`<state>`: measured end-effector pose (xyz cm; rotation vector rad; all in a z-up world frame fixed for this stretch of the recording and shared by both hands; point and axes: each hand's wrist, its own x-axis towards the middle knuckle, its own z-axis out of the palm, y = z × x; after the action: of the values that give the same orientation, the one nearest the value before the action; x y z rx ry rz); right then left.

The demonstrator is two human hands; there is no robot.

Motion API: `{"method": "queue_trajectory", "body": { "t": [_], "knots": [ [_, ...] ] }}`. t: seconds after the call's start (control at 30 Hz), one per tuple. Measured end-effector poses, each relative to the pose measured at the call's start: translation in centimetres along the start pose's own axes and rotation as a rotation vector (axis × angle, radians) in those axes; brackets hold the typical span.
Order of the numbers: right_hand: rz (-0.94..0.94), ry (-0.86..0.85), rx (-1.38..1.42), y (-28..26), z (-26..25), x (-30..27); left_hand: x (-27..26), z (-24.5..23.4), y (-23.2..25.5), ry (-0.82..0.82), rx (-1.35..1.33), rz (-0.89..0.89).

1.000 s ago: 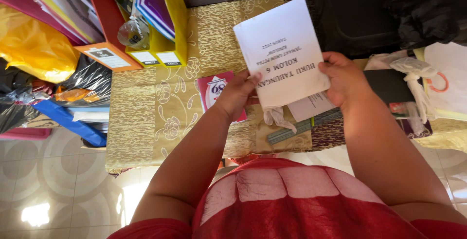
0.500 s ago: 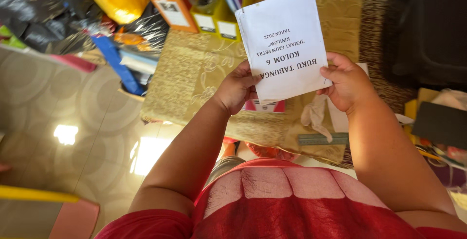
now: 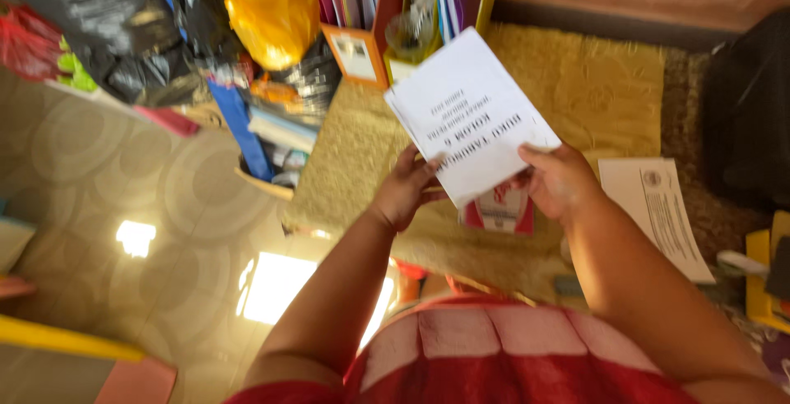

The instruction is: The person organizes various stationery items on a table, including folders, notebooks, and small books. They pick up items from the floor and table, sort them into yellow and orange file holders, and arrange them neatly.

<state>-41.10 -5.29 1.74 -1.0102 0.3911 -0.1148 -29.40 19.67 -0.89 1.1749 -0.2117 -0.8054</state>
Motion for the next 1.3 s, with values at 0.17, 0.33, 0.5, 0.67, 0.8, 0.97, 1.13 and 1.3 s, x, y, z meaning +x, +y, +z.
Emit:
{"method": "queue_trajectory", "body": {
  "t": [0.17,0.33,0.5,0.67,0.8,0.97,1.13,1.3],
  "knots": [
    [0.052,0.317,-0.166,-4.1,1.9,1.6,0.6,-2.4,3.2,0.146,1.022,0.671],
    [-0.001,0.302,-0.292,-7.2,5.3,2.8,2.8,-2.0,6.7,-0.006,1.499,0.921],
    [-0.032,0.130,-0.229,-9.3,9.4,3.3,6.7,-3.1,6.5,-0.024,1.240,0.902],
    [-0.068,0.249,-0.279,-9.8,9.0,3.1,11.1,-3.0,8.7,0.184,0.754,0.710],
    [-0.049,0.393,-0.233,-8.5,5.7,2.2,15.4,-0.9,11.7,0.194,0.695,0.875],
    [-0.090,0.510,-0.147,-7.2,1.5,0.0,20.8,2.9,12.3,0.381,0.739,0.952],
    [-0.096,0.661,-0.117,-6.3,-1.3,-3.1,25.2,4.7,10.2,0.404,0.725,0.871],
    [-0.142,0.694,-0.085,-4.6,-4.1,-5.1,27.9,5.7,8.6,0.466,0.683,0.783]
  ]
}}
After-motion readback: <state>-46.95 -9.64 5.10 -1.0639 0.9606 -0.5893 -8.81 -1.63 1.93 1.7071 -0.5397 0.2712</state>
